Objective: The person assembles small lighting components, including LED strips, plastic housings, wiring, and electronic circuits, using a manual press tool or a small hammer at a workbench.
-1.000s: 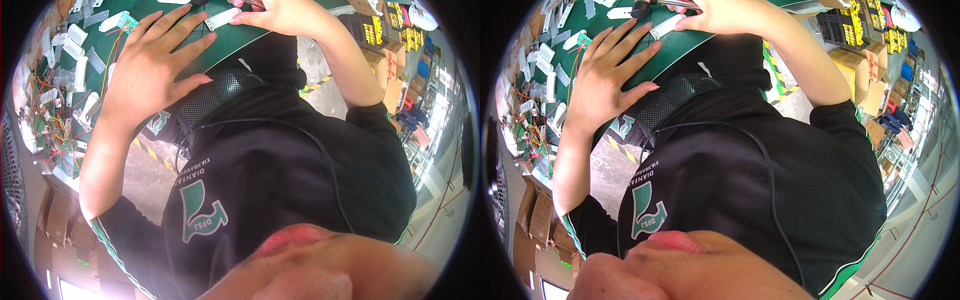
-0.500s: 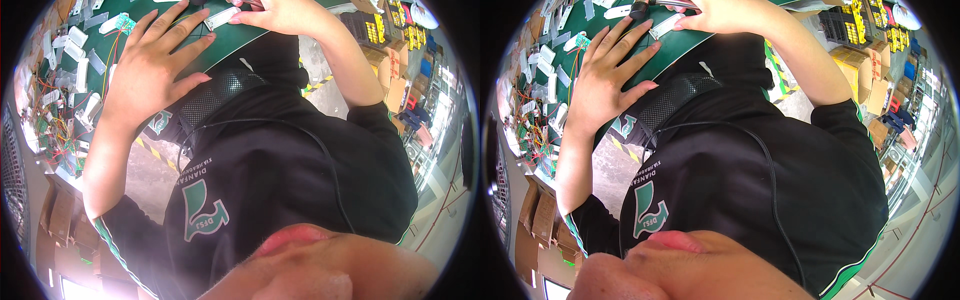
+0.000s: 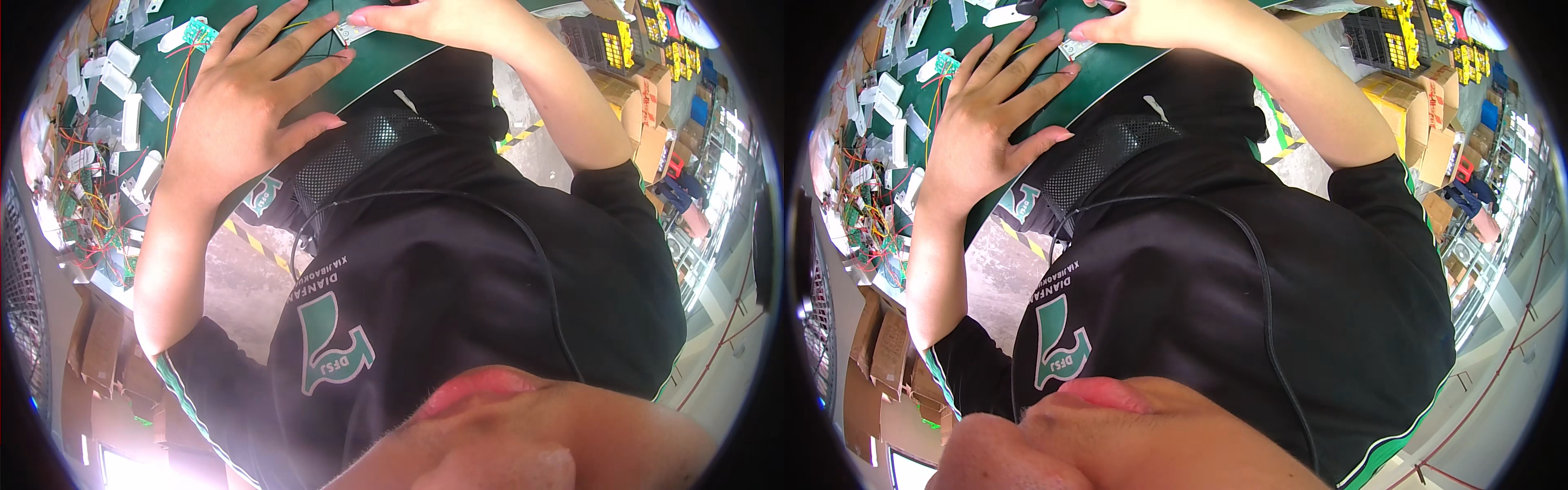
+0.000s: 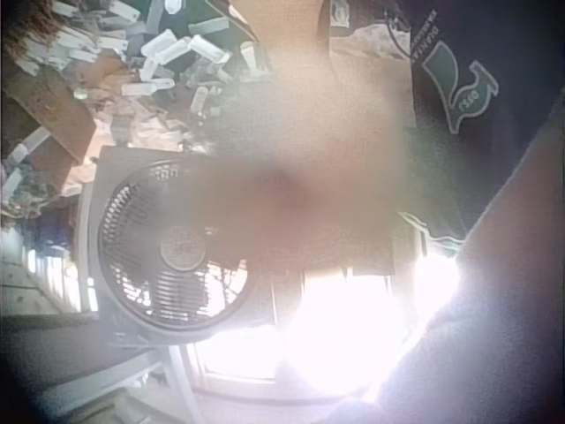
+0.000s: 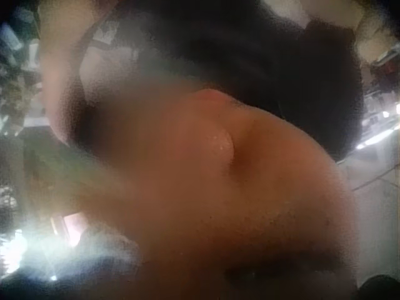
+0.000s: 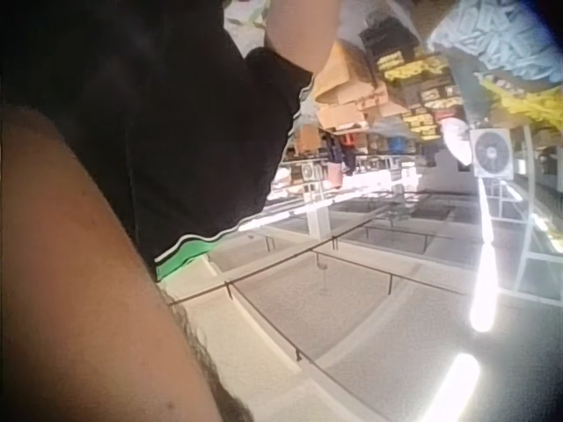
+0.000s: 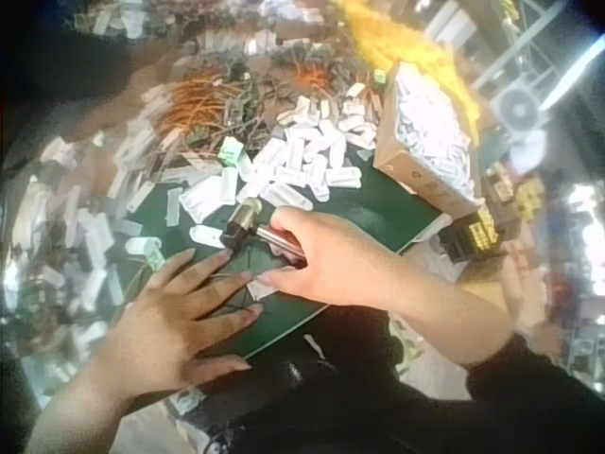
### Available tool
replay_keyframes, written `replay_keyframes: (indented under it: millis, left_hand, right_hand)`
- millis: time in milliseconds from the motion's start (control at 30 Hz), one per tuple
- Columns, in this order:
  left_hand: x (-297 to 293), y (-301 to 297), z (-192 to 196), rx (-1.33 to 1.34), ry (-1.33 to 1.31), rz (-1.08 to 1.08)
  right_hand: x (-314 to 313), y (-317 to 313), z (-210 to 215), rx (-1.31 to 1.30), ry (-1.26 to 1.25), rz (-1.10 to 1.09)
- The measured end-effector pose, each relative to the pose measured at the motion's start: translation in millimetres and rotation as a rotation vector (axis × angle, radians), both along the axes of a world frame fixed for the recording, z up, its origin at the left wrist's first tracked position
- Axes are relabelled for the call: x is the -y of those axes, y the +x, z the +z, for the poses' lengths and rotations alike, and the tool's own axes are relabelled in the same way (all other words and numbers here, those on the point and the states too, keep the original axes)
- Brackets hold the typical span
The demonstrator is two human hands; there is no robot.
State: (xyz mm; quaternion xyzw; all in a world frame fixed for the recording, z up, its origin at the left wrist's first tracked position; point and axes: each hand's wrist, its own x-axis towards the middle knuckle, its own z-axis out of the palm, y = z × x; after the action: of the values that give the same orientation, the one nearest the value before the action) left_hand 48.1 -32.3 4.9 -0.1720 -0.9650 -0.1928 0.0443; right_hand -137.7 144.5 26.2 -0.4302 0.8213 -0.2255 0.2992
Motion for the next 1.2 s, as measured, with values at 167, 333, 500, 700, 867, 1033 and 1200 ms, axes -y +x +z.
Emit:
replay_keyframes:
  millis: [167,333,500,700,867,1033,1200]
  left_hand:
    - [0,0,-1,0.002,0.016,0.006]
    - [0,1,-1,0.0,0.022,0.002]
    - [-1,-1,-1,-0.004,0.008,0.0]
    - [-3,-3,2,0.006,-0.008,-0.012]
    - [-3,-5,3,0.017,-0.01,0.001]
    - [-5,-4,4,0.022,-0.025,0.011]
    - [-8,-4,4,0.034,-0.039,0.031]
  right_hand:
    - [1,3,-2,-0.16,-0.034,0.088]
    - [4,4,6,-0.099,0.025,0.074]
    - [0,2,-2,-0.125,-0.028,0.088]
    - [2,2,5,-0.079,0.0,0.076]
    - [0,2,-3,-0.101,-0.053,0.082]
    - [-1,2,-2,-0.088,-0.05,0.082]
    - [-3,3,-5,-0.109,-0.093,0.081]
